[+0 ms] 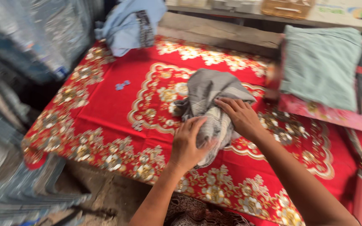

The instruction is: The person lays out a gray shirt on a red floral tablecloth, picks up a button, and sews it onto the shirt placket using a needle and thread. The shirt is handled and repositioned several times during the process.

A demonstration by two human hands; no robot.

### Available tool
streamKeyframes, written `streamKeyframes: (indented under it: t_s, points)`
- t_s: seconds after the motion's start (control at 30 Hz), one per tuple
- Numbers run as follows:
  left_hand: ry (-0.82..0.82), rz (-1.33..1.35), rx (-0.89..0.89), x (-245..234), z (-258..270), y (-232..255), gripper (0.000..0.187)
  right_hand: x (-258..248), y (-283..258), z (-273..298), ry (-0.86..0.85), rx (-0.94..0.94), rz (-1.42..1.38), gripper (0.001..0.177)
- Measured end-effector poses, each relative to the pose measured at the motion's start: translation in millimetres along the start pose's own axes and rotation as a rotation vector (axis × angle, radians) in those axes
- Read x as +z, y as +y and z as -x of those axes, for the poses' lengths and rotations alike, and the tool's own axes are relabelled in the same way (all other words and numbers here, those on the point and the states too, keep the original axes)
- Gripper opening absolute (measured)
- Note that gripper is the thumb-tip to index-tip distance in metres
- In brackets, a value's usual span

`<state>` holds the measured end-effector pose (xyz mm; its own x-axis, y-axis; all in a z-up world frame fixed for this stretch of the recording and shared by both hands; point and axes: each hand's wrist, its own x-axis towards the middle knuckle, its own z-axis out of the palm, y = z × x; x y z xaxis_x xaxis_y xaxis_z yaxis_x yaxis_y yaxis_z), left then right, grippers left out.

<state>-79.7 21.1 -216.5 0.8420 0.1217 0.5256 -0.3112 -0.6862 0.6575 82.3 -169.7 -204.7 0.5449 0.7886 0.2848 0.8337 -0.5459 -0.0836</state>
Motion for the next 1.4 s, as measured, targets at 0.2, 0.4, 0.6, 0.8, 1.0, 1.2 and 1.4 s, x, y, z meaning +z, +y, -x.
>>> streamKeyframes:
  t_s: [0.2, 0.4, 0.6, 0.8, 1.0, 1.2, 1.4]
  points:
    - [-0.303, -0.372, -0.010, 27, -15, 14, 0.101, 11, 15, 43, 0.181, 0.160, -0.034, 0.073]
    - [-0.212, -0.574, -0.039, 47, -27, 10, 0.102, 7, 42, 124, 0.205, 0.223, -0.277, 0.066]
    - [-0.181, -0.391, 0.099, 62, -20, 30, 0.092, -22, 100, 221, 0.230, 0.572, -0.202, 0.025]
    - [-0.166, -0.546, 0.289, 101, -23, 42, 0.061, -27, 125, 276, 0.224, 0.863, -0.160, 0.029]
    - [-0.260, -0.729, 0.210, 121, -36, 32, 0.077, 7, 122, 277, 0.241, 0.769, 0.061, 0.024]
    - [-0.193, -0.690, 0.188, 121, -37, 13, 0.062, 40, 127, 274, 0.258, 0.713, 0.308, 0.031]
    - [-0.226, -0.712, 0.053, 92, -44, -14, 0.072, 43, 133, 266, 0.275, 0.839, -0.110, 0.018]
